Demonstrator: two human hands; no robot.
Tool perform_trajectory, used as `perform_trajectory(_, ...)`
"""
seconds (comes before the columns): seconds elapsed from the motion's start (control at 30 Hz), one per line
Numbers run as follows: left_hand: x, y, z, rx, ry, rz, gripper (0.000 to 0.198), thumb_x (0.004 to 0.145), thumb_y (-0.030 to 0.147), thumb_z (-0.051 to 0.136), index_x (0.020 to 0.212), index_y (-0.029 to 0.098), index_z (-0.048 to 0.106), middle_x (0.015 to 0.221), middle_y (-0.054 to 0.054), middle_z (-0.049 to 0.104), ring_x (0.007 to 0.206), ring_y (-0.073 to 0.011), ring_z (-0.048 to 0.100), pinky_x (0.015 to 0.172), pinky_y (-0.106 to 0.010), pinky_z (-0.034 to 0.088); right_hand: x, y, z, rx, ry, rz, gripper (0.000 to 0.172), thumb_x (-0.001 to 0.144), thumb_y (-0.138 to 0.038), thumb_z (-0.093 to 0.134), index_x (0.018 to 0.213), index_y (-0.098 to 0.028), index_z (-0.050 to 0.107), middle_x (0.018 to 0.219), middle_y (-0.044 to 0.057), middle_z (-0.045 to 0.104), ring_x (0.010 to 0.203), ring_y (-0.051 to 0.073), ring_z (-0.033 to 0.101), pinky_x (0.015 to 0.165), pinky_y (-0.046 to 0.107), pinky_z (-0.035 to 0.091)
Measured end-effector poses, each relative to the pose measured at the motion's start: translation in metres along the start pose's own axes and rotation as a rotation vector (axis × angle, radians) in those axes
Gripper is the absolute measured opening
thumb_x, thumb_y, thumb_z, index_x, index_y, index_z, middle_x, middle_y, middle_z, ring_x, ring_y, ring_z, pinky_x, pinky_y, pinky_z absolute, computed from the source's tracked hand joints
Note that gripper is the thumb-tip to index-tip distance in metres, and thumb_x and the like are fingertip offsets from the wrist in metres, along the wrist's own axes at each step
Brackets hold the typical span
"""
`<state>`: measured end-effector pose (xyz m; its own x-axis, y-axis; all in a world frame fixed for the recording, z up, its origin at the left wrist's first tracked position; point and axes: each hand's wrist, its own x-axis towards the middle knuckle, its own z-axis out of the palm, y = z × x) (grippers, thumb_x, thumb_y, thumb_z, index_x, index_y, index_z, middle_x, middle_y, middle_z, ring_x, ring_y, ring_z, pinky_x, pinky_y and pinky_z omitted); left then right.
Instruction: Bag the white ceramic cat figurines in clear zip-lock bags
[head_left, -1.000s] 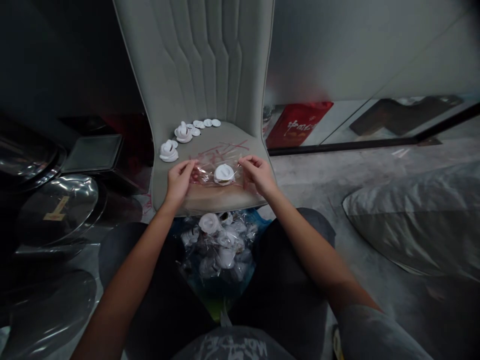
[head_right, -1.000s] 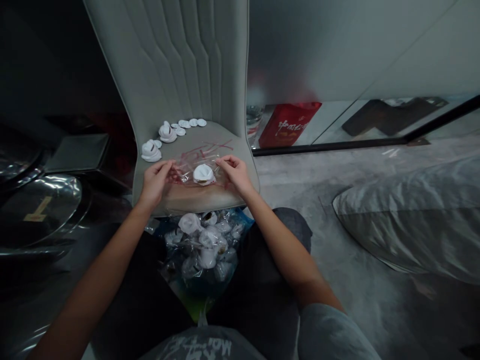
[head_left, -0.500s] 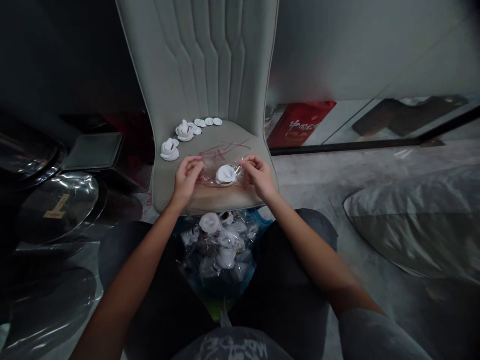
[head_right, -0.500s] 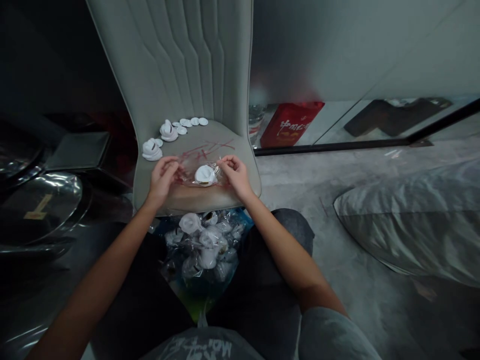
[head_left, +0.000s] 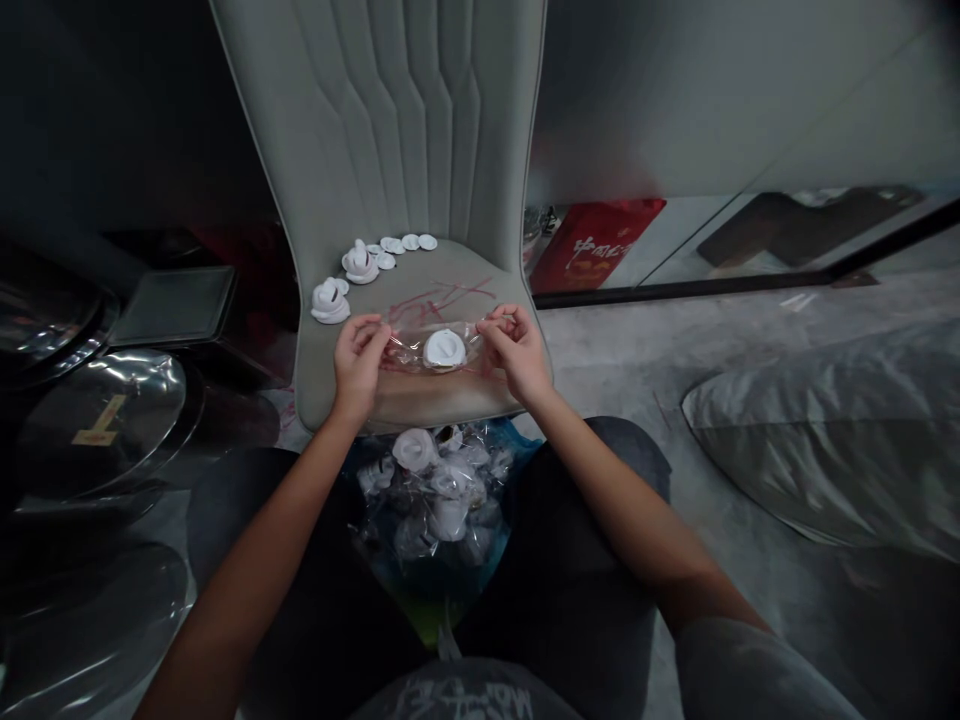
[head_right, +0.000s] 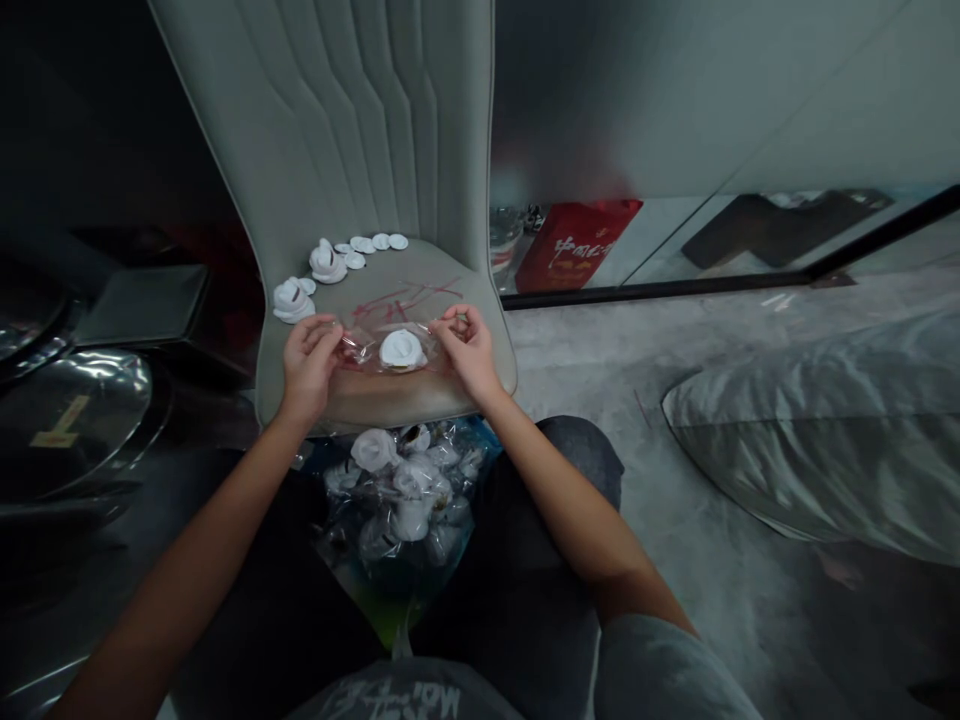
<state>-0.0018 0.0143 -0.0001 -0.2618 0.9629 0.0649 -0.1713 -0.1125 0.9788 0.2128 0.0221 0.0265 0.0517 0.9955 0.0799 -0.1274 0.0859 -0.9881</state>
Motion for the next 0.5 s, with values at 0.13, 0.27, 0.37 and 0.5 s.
perform_trajectory(0.13, 0.002, -0.002, -0.002, 0.043, 0.047, 0.065, 0.031, 0.079, 0.035, 0.071, 0.100, 0.025, 0.050, 0.078, 0.003, 0.068, 0.062, -0.0093, 0.062, 0.057, -0.019, 0.050, 0.002, 0.000, -0.006, -0.121, -0.044, -0.044, 0.031, 0.074, -0.049, 0.075, 0.081, -0.022, 0.063, 0.071, -0.002, 0.062, 0.048, 0.006, 0.036, 0.042, 0.021, 0.025)
perform_trajectory(0.27, 0.004, -0.001, -0.004, 0.165, -0.015, 0.137, 0.017, 0.083, 0.035, 0.066, 0.089, 0.020, 0.061, 0.082, -0.001, 0.070, 0.071, -0.0116, 0.066, 0.062, -0.020, 0.052, 0.007, -0.001, -0.012, -0.197, -0.078, -0.022, 0.034, 0.076, -0.048, 0.072, 0.094, -0.020, 0.075, 0.070, -0.001, 0.063, 0.048, 0.007, 0.035, 0.043, 0.022, 0.024)
perform_trajectory(0.37, 0.004, 0.001, -0.005, 0.206, -0.041, 0.149, 0.021, 0.085, 0.036, 0.065, 0.096, 0.019, 0.070, 0.088, -0.004, 0.073, 0.078, -0.0142, 0.068, 0.068, -0.023, 0.055, 0.008, -0.004, -0.014, -0.200, -0.094, -0.006, 0.039, 0.075, -0.049, 0.074, 0.100, -0.019, 0.077, 0.061, -0.004, 0.057, 0.046, 0.006, 0.031, 0.043, 0.022, 0.021)
perform_trajectory(0.5, 0.003, 0.006, -0.010, 0.267, -0.055, 0.193, 0.025, 0.083, 0.035, 0.068, 0.101, 0.018, 0.074, 0.097, -0.006, 0.075, 0.086, -0.0159, 0.069, 0.077, -0.026, 0.056, 0.005, -0.011, -0.015, -0.247, -0.093, 0.006, 0.041, 0.074, -0.047, 0.075, 0.101, -0.016, 0.078, 0.051, -0.007, 0.045, 0.045, 0.006, 0.028, 0.044, 0.023, 0.020)
